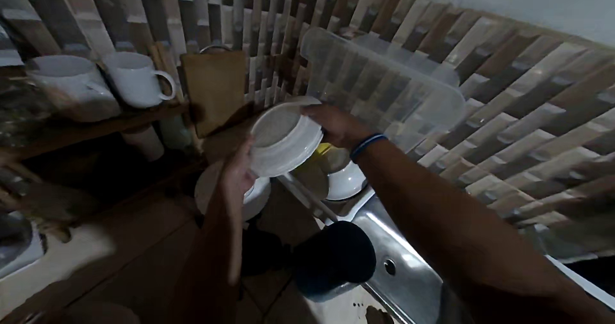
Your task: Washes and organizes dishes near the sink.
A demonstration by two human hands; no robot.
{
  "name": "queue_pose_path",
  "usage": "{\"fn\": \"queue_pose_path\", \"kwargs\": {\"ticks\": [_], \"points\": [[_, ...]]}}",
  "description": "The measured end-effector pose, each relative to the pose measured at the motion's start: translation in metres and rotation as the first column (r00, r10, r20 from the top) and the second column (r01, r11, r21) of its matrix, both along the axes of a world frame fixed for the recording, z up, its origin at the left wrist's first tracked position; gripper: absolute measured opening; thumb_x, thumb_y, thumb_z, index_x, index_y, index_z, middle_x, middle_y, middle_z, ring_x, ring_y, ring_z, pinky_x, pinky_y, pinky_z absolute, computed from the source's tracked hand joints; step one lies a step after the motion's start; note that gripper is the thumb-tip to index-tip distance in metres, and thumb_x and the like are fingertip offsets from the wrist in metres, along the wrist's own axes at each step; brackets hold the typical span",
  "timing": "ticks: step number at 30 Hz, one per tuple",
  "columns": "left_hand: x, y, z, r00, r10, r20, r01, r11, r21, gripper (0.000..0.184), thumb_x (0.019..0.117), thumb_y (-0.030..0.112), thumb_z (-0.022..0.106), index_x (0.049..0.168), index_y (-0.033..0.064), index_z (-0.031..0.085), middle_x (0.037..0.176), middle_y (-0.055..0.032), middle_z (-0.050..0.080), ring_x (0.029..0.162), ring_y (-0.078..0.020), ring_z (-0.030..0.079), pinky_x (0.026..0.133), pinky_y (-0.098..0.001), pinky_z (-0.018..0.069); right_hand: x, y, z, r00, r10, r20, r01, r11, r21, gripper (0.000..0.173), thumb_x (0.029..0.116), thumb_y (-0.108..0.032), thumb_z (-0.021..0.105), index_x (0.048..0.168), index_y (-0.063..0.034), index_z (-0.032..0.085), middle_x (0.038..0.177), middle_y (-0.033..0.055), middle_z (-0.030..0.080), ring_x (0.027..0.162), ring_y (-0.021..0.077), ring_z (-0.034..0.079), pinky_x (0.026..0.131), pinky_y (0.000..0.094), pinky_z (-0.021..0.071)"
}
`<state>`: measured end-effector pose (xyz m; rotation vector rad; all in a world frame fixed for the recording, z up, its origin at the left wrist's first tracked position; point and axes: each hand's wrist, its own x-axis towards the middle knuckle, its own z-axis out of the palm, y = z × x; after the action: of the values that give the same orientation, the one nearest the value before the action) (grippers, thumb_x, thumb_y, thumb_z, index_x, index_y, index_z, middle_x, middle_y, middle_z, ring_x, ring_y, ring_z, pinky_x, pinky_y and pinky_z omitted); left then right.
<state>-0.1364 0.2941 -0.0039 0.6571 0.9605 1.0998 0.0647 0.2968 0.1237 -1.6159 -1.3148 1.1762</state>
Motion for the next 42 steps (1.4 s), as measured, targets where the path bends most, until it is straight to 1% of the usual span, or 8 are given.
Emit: {"fn": "queue_pose_path", "kwargs": {"ticks": [4,10,14,19,27,32,35,42], "points": [[0.034,0.053,0.000,0.969,-0.243,-0.047,0.234,0.961,-0.148,0.062,0.0990,0.062,0.053,0.143,0.0182,0.052,0.138,-0.0106,0.060,0.122,-0.0272,0.061,0.097,-0.0479,0.0536,0.042,0.029,-0.002,0.984,-0.136,-0.116,0.125,0.987,-0.099,0.035,0.1038,-0.038,0.051,0.128,-0.0130,0.057,0.106,0.0104,0.066,0.086,0.0214,0.066,0.068,0.0374,0.0564],[0.050,0.106,-0.021,0.857,-0.452,-0.247,0.390,0.883,-0.262,0.066,0.0966,0.070,0.050,0.133,0.0152,0.056,0.111,-0.0110,0.065,0.088,-0.0200,0.066,0.074,-0.0336,0.0570,0.066,0.069,-0.024,0.961,-0.276,-0.025,0.269,0.951,-0.154,0.033,0.1016,-0.036,0.053,0.125,-0.0130,0.058,0.103,0.0094,0.061,0.084,0.0196,0.061,0.066,0.0351,0.0524],[0.062,0.119,-0.014,0.602,-0.584,-0.544,0.481,0.809,-0.337,0.069,0.1000,0.074,0.032,0.110,0.0134,0.063,0.073,-0.0081,0.063,0.050,-0.0128,0.054,0.044,-0.0240,0.0415,0.076,0.093,-0.029,0.958,-0.274,0.078,0.284,0.941,-0.185,0.033,0.1037,-0.037,0.050,0.129,-0.0158,0.056,0.104,0.0102,0.061,0.081,0.0195,0.062,0.064,0.0339,0.0533],[0.089,0.142,-0.013,0.245,-0.546,-0.801,0.391,0.812,-0.434,0.044,0.1045,0.049,0.044,0.106,0.0113,0.066,0.065,-0.0060,0.059,0.046,-0.0110,0.047,0.046,-0.0244,0.0395,0.091,0.126,-0.048,0.943,-0.119,0.312,0.203,0.946,-0.253,0.040,0.1035,-0.037,0.052,0.138,-0.0168,0.055,0.122,0.0165,0.062,0.098,0.0279,0.066,0.078,0.0460,0.0572],[0.089,0.146,-0.038,0.405,-0.279,-0.871,0.361,0.924,-0.128,0.063,0.1090,0.057,0.032,0.135,0.0064,0.059,0.113,-0.0248,0.065,0.090,-0.0354,0.068,0.079,-0.0556,0.0574,0.072,0.113,-0.043,0.376,0.171,0.911,-0.086,0.985,-0.150,0.043,0.1087,-0.031,0.039,0.130,-0.0009,0.062,0.134,0.0274,0.060,0.127,0.0479,0.055,0.097,0.0725,0.0420],[0.075,0.131,-0.050,0.550,-0.069,-0.832,0.257,0.962,0.090,0.043,0.1103,0.042,0.044,0.134,0.0117,0.063,0.110,-0.0196,0.070,0.081,-0.0316,0.069,0.072,-0.0531,0.0581,0.086,0.096,-0.062,0.558,0.103,0.824,-0.289,0.954,0.076,0.058,0.1070,-0.053,0.038,0.148,-0.0150,0.054,0.149,0.0179,0.052,0.138,0.0365,0.049,0.111,0.0613,0.0408],[0.070,0.121,-0.058,0.566,0.014,-0.825,0.268,0.943,0.200,0.034,0.1094,0.031,0.049,0.127,0.0076,0.066,0.101,-0.0174,0.071,0.072,-0.0270,0.069,0.067,-0.0493,0.0596,0.092,0.091,-0.082,0.462,0.163,0.872,-0.442,0.895,0.067,0.063,0.1049,-0.059,0.035,0.147,-0.0160,0.055,0.152,0.0187,0.048,0.143,0.0373,0.044,0.112,0.0623,0.0386],[0.023,0.076,-0.051,0.730,0.115,-0.674,0.222,0.893,0.392,0.036,0.1098,0.026,0.047,0.137,0.0063,0.059,0.127,-0.0170,0.065,0.108,-0.0261,0.069,0.091,-0.0474,0.0598,0.064,0.072,-0.063,0.293,0.026,0.956,-0.321,0.944,0.073,0.063,0.1059,-0.056,0.034,0.146,-0.0117,0.054,0.154,0.0230,0.045,0.145,0.0459,0.038,0.107,0.0740,0.0339]]}}
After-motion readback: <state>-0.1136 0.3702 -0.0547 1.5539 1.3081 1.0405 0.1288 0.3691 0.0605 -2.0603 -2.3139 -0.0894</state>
